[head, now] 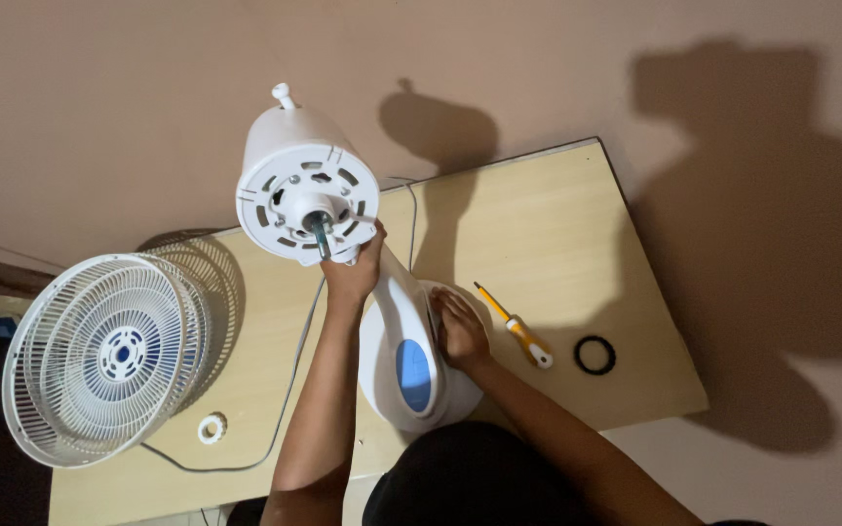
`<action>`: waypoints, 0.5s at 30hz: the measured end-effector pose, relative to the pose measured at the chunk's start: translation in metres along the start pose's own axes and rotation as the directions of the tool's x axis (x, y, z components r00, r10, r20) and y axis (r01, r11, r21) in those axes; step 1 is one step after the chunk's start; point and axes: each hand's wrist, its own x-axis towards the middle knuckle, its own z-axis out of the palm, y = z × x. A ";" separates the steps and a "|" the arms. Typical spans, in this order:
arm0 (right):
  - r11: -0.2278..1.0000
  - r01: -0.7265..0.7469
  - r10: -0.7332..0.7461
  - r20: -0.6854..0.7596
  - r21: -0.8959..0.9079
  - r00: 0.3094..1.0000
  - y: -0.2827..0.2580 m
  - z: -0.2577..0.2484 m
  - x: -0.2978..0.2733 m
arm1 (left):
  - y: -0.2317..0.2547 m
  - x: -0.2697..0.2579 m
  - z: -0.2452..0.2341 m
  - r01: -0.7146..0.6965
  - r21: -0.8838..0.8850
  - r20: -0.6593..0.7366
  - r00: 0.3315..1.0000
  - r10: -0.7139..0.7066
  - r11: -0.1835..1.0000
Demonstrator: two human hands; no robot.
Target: The person disassembles a white table fan by removing the blue fan blade, unscrewing the front grille, and detaching the motor housing from the base using a screwdriver. The components are placed on the table.
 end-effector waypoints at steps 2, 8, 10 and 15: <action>1.000 0.008 -0.008 -0.014 -0.016 1.000 0.002 0.002 0.004 | 0.006 0.009 0.000 0.038 0.002 0.000 0.999 -0.038 0.999; 0.996 -0.087 0.085 -0.035 -0.033 0.996 0.003 0.012 0.001 | 0.017 0.013 -0.006 -0.017 -0.155 0.040 0.999 0.023 0.988; 0.979 -0.183 0.181 -0.027 -0.086 0.983 0.013 0.022 0.012 | 0.019 0.013 -0.011 -0.069 -0.162 0.071 0.994 0.082 0.984; 0.855 -0.509 0.502 0.089 0.095 0.860 0.055 0.034 0.059 | 0.028 0.003 -0.031 -0.219 -0.309 0.132 0.954 0.269 0.926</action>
